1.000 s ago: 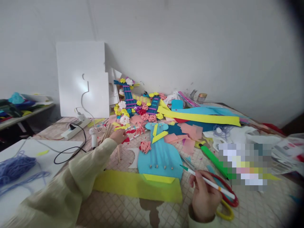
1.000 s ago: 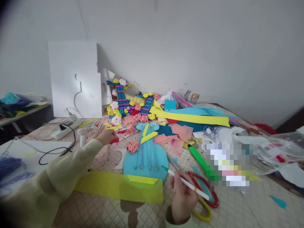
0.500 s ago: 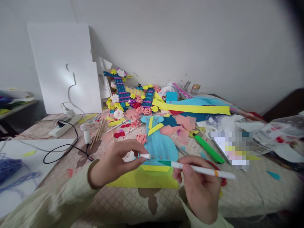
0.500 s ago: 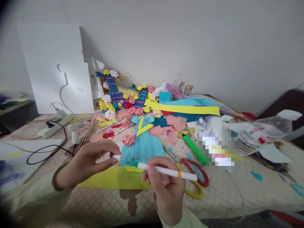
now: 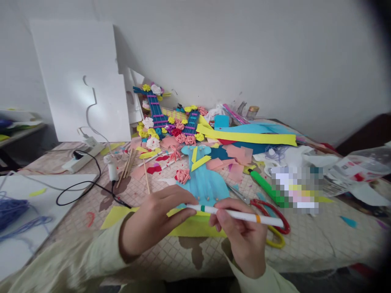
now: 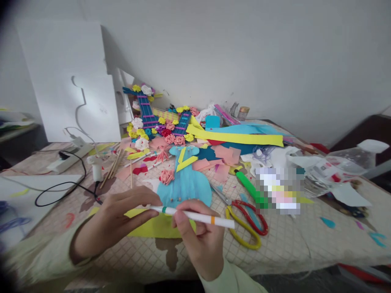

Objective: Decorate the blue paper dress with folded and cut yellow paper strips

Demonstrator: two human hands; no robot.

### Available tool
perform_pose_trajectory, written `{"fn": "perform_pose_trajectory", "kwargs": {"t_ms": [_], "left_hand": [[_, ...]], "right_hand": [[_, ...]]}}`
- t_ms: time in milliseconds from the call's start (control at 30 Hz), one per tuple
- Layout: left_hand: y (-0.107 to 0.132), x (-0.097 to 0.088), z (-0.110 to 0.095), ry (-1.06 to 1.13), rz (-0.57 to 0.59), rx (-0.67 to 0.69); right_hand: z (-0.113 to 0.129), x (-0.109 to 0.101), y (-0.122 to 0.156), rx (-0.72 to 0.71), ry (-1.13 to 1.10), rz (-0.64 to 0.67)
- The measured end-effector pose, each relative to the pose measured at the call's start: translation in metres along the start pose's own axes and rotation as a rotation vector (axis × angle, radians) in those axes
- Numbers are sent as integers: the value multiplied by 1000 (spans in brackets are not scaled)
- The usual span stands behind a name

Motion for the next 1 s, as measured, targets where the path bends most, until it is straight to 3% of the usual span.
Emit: {"fn": "perform_pose_trajectory", "kwargs": {"t_ms": [200, 333, 500, 600, 733, 867, 1000], "left_hand": [[12, -1, -5, -5, -45, 8], [17, 7, -4, 56, 17, -55], [17, 10, 6, 33, 68, -102], [18, -4, 50, -83, -11, -242], [27, -37, 147, -447, -103, -589], [28, -57, 221, -620, -110, -740], [23, -51, 255, -707, -49, -815]], "right_hand": [[-2, 4, 2, -80, -87, 202], [-3, 0, 8, -164, -27, 248], [-25, -8, 4, 4, 138, 274], [-43, -28, -1, 141, 329, 223], [-54, -65, 2, 208, 502, 49], [-57, -68, 7, 88, 773, 166], [-67, -59, 7, 18, 1021, 318]]}}
Point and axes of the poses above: each hand's wrist, its own y-axis away from the middle knuckle, its own x-axis out of the palm, z = x × y, the point moved 7 cm from there along -y, towards the middle knuckle, and after that the axes turned 13 degrees about -y, right-handed, at the moved point
